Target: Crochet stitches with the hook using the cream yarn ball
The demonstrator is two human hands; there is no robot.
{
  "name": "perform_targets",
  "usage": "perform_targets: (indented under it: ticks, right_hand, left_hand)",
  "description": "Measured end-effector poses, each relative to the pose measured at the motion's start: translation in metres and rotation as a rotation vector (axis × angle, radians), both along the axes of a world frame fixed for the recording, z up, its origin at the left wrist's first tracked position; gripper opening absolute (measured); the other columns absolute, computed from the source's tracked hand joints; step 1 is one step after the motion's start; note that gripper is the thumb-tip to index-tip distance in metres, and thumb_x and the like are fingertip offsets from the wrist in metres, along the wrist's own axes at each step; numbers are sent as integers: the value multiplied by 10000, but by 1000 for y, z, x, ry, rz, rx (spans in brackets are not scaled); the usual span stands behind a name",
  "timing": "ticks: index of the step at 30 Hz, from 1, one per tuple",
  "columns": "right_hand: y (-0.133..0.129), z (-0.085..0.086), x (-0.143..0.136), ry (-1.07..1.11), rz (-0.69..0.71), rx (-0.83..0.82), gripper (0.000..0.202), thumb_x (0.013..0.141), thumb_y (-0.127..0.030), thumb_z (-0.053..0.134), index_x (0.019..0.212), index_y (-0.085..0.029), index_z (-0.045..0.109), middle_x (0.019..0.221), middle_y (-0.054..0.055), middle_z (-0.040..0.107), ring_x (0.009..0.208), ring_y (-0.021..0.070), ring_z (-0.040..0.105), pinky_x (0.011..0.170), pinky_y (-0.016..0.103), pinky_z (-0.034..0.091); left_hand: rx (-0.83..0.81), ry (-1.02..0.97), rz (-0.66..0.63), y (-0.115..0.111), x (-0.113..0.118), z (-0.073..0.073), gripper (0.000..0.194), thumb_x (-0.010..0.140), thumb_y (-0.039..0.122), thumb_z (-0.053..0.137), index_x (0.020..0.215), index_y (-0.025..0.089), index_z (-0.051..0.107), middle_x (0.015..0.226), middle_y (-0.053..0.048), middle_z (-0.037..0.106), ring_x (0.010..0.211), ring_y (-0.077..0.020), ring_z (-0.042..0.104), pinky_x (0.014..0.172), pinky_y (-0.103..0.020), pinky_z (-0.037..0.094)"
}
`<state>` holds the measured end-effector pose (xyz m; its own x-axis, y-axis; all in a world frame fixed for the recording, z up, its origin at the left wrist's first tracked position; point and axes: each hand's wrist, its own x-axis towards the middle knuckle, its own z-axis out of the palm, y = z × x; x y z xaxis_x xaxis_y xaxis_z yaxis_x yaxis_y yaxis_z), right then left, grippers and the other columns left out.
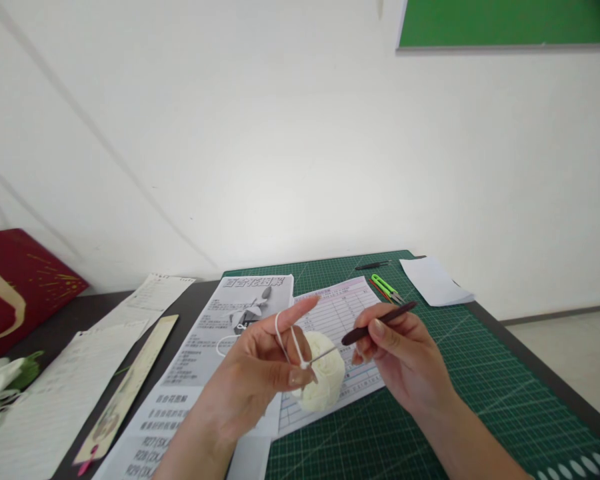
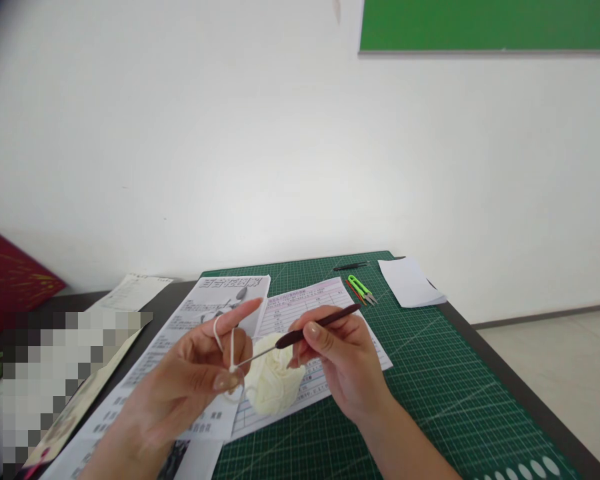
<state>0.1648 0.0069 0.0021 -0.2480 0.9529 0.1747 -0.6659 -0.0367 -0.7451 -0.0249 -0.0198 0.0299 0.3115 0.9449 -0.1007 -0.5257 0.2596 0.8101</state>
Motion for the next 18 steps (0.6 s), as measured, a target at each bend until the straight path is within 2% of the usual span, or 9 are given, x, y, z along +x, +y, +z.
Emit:
perform_targets:
  ticks: [4,9,13,18]
  right_hand:
    - [4,-5,-5,90,60,-158,127,704,-239,788,738,-125,745,517,3,687,420,78,611,461,151,571]
    - [4,-13,-14,147,118,-321,147,689,-223,800,761,-113,737,531,-5,682,414,58,598,450,130,565]
    - [0,-15,-22,119,54,-324,183,671,-230,813,792,-114,740,567,11,704,458,72,628,503,159,592]
    - [-2,-15,-26,73,-11,-297,215,659,-258,818,800,-115,743,574,22,709,461,74,619,485,161,578]
  left_hand:
    - [95,167,89,-1,3,-1,549,598,94,801,1107,278,708,586,32,582,546,-95,509,545,-216,393]
    - [258,343,326,-1,18,-10,541,662,128,782,1152,330,676,606,44,557,581,-97,481,606,-233,401]
    - [202,326,452,-1,30,-18,572,666,156,779,1200,311,644,640,42,564,630,-98,509,654,-226,416]
    - [140,258,432,0,35,-23,559,688,178,762,1206,341,629,663,50,551,646,-92,526,671,-226,434]
